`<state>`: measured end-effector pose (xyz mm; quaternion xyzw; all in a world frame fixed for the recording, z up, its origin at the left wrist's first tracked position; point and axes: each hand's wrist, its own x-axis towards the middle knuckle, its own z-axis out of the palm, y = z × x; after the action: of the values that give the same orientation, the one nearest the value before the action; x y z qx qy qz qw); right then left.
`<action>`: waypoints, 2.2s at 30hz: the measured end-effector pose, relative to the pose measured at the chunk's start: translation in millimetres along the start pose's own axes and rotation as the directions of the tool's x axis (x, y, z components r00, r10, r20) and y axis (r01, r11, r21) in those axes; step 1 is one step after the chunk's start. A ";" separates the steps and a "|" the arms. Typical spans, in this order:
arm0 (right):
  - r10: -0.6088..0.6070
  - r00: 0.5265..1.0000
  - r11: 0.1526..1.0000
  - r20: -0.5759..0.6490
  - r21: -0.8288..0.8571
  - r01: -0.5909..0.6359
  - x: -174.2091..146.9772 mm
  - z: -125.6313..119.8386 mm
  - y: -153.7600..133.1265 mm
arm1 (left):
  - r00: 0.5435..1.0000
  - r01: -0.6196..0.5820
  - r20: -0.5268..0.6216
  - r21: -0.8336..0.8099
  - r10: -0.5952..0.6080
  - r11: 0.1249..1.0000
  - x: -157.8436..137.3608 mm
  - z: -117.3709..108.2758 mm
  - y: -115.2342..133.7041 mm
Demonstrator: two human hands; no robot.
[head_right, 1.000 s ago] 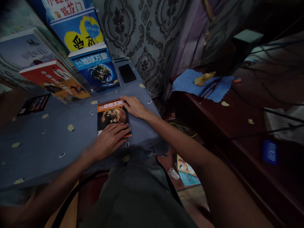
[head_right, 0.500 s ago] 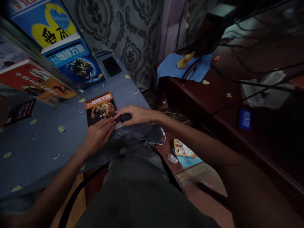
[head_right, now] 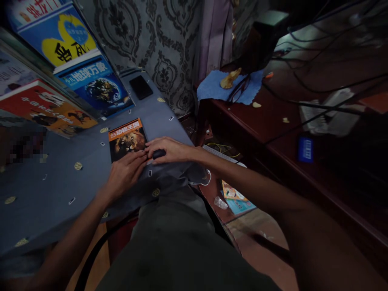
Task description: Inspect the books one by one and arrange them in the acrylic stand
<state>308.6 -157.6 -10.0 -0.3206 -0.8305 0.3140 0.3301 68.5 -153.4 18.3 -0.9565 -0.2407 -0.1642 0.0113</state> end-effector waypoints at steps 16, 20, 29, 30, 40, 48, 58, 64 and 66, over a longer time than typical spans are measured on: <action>-0.175 0.984 0.929 0.031 -0.327 0.175 -16.8 6.5 -5.7 | 0.982 0.152 0.113 0.014 -0.153 0.988 29.8 -13.9 -13.1; -0.187 0.982 0.946 0.000 -0.271 0.180 -17.2 9.7 -6.0 | 0.907 0.391 0.091 0.185 -0.412 0.902 76.3 -6.4 -39.8; -0.110 0.993 0.860 0.052 -0.495 0.122 -3.8 60.3 -58.4 | 0.829 0.427 0.198 0.381 -0.524 0.820 109.8 -3.9 -45.5; -0.118 0.992 0.833 0.044 -0.540 0.123 5.5 72.7 -63.8 | 0.833 0.411 0.208 0.386 -0.512 0.826 108.8 -4.7 -43.3; -0.155 0.982 0.772 0.109 -0.607 0.190 59.4 122.9 -67.8 | 0.836 0.382 0.246 0.379 -0.490 0.843 95.3 -5.3 -36.4; -0.277 0.953 0.881 0.118 -0.365 0.302 26.3 60.1 -39.2 | 0.835 0.403 0.240 0.347 -0.496 0.847 91.8 -3.5 -41.4; 0.100 0.924 0.952 -0.370 -0.233 -0.196 29.3 -10.4 6.9 | 0.820 0.407 0.260 0.361 -0.510 0.839 93.2 -7.9 -41.7; 0.103 0.947 0.934 -0.305 -0.297 -0.198 47.2 1.1 21.3 | 0.850 0.397 0.209 0.352 -0.485 0.848 85.0 -1.8 -38.7; 0.154 0.960 0.895 -0.234 -0.379 -0.236 54.0 2.7 21.6 | 0.861 0.394 0.191 0.336 -0.472 0.855 81.8 1.4 -38.3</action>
<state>282.4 -105.5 -8.6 -0.4932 -0.8037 0.1344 0.3047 119.1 -82.1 40.9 -0.8781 -0.4718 0.0041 0.0791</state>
